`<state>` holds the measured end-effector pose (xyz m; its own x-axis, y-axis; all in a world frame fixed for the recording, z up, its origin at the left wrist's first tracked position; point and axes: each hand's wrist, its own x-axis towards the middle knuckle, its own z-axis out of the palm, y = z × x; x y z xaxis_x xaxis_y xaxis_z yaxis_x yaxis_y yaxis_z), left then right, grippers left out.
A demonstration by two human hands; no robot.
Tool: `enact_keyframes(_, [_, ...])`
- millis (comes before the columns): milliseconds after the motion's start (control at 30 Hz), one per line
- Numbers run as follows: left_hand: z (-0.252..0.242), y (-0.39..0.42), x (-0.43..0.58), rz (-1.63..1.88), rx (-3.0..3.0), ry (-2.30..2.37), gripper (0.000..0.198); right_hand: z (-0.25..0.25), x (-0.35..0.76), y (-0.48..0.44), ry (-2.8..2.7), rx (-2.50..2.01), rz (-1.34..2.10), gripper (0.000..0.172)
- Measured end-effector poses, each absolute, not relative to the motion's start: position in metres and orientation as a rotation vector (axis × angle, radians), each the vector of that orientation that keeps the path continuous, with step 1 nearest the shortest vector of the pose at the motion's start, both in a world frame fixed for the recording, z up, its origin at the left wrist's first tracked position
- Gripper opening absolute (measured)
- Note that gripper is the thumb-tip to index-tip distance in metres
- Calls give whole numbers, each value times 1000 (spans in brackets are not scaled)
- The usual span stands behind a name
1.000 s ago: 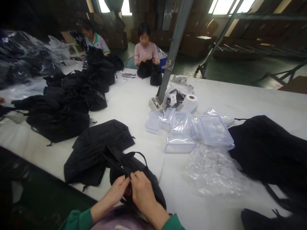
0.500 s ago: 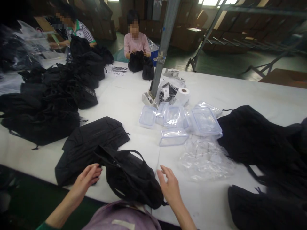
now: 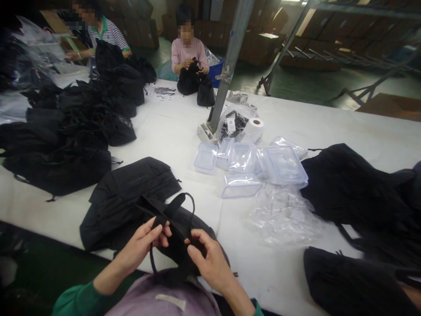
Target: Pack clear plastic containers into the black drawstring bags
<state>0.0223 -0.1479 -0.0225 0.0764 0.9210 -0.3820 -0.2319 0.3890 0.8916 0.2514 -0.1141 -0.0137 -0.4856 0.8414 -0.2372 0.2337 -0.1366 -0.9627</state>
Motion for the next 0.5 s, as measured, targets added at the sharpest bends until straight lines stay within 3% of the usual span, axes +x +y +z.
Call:
enact_keyframes(233, [-17, -152, 10, 942, 665, 1096, 31, -21, 247, -118, -1278, -1425, 1543, 37])
enact_keyframes(333, [-26, -157, -6, 917, 641, 1157, 40, -17, 255, -110, -1222, -1431, 1497, 44])
enact_keyframes(433, [-48, -161, -49, 1089, 516, 1453, 46, -26, 293, -118, -1073, -1568, 1236, 56])
enact_keyframes(500, [-72, -159, -83, 1264, 328, 1620, 40, -42, 326, -141, -825, -1719, 1070, 65])
